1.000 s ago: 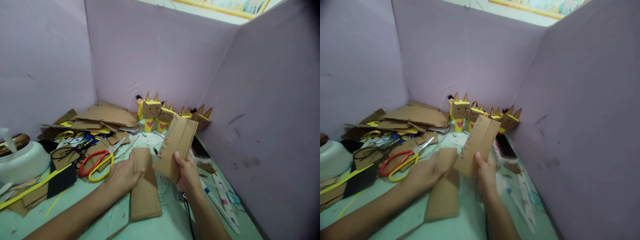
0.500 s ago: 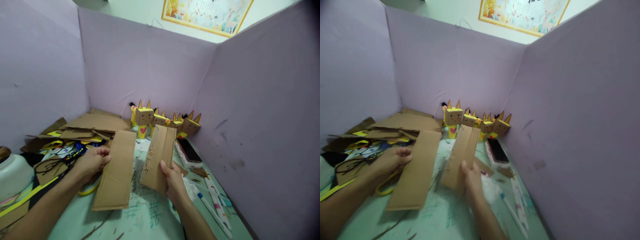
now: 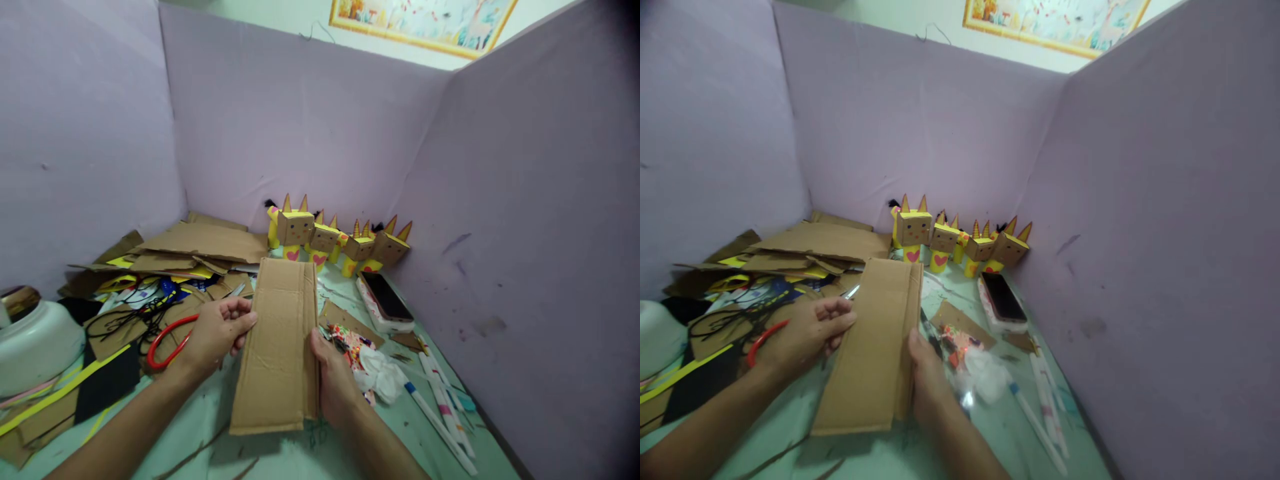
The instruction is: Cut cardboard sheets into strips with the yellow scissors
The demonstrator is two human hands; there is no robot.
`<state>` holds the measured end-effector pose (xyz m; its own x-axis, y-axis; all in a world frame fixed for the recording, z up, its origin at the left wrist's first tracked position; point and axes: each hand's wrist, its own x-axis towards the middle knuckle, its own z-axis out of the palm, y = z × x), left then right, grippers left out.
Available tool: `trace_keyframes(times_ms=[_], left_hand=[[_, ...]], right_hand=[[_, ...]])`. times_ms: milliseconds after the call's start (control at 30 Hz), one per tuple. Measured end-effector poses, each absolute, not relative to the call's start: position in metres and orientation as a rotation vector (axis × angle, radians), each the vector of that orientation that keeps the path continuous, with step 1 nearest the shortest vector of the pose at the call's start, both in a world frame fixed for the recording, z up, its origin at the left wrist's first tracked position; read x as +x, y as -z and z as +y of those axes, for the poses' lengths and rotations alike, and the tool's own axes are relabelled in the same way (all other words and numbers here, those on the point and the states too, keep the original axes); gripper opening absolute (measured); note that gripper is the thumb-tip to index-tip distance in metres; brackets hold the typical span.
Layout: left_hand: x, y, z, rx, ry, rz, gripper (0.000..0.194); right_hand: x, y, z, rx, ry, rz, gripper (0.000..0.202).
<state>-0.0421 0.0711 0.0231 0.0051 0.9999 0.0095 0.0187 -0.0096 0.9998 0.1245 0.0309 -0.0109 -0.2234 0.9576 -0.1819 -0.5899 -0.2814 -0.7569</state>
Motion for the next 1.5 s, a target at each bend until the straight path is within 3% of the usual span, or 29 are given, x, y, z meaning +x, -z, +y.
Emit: trace_keyframes(times_ms=[567,733,867,1133,1500], left_hand=[[-0.026,-0.012,0.066,1.242,-1.269,1.316,0.027],[-0.023,-0.004,0.062,1.286,-1.286,1.224,0.033],[-0.019,-0.001,0.058,1.318,-1.073,1.07,0.039],[-0.015,0.006,0.05,1.321,-0.955,0.939,0.038],[-0.007,0.02,0.049,1.486,-0.921,1.04,0.042]], right_hand=[[0.128,0.023,0.027,-0.782,-1.641,-1.022,0.047],[0.131,0.022,0.029,-0.85,-1.577,-0.896,0.048],[0.134,0.015,0.03,-0.86,-1.574,-0.766,0.042],[0.136,0.014,0.035,-0.944,-1.527,-0.626,0.035],[0.127,0.018,0.032,-1.024,-1.48,-0.598,0.049]])
